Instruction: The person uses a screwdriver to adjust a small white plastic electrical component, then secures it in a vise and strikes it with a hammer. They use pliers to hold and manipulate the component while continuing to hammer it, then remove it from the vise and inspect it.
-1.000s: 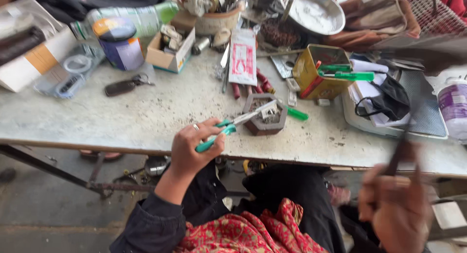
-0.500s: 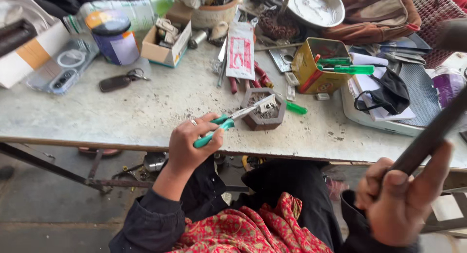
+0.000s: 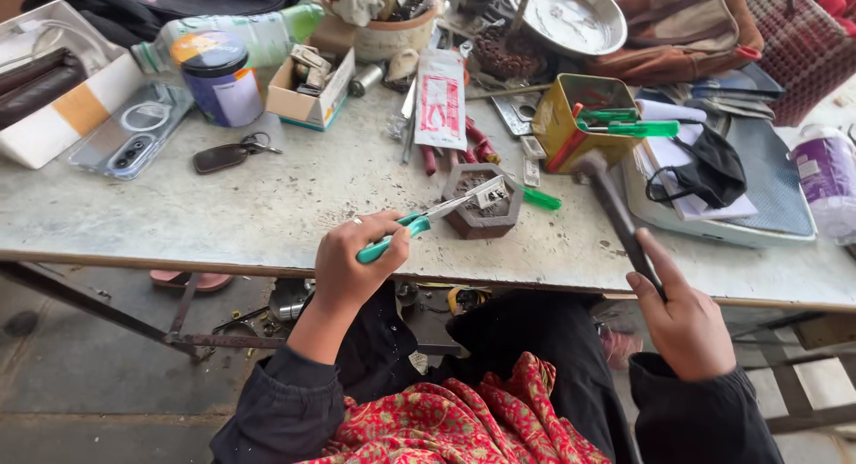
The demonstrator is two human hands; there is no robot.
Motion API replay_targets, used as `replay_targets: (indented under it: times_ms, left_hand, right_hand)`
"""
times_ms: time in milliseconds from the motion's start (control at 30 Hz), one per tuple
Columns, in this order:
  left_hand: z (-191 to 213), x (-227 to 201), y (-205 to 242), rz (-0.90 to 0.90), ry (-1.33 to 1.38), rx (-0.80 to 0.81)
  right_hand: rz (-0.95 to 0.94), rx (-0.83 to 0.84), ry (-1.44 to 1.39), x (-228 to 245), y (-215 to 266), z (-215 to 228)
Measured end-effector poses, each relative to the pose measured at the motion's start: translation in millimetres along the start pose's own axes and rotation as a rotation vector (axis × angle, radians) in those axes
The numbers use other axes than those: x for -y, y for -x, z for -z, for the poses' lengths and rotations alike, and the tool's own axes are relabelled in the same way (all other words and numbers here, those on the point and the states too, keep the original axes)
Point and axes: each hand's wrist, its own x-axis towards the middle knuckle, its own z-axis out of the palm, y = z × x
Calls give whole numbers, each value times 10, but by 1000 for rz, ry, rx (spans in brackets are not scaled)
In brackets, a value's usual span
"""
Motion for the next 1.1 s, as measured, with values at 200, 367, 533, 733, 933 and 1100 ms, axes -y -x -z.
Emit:
replay_targets:
  times_ms: [200, 367, 533, 733, 933, 1100]
  left_hand:
    - [21, 15, -62, -44, -109, -205]
    - [12, 16, -103, 328, 271, -174]
    - [40, 20, -154, 285, 453, -282]
    - [110, 306, -225, 102, 147, -238]
    - [1470, 1004, -522, 2, -696, -412]
    - [2285, 1462, -497, 216, -1009, -190]
  right_hand:
    - [54, -44, 373, -142, -345, -114]
    - [262, -206, 588, -476, -411, -254]
    - [459, -320, 150, -125, -475, -510]
    - [566, -343, -103, 688, -539, -860]
    - [507, -326, -209, 699, -599, -918]
    - [528, -284, -184, 633, -615, -961]
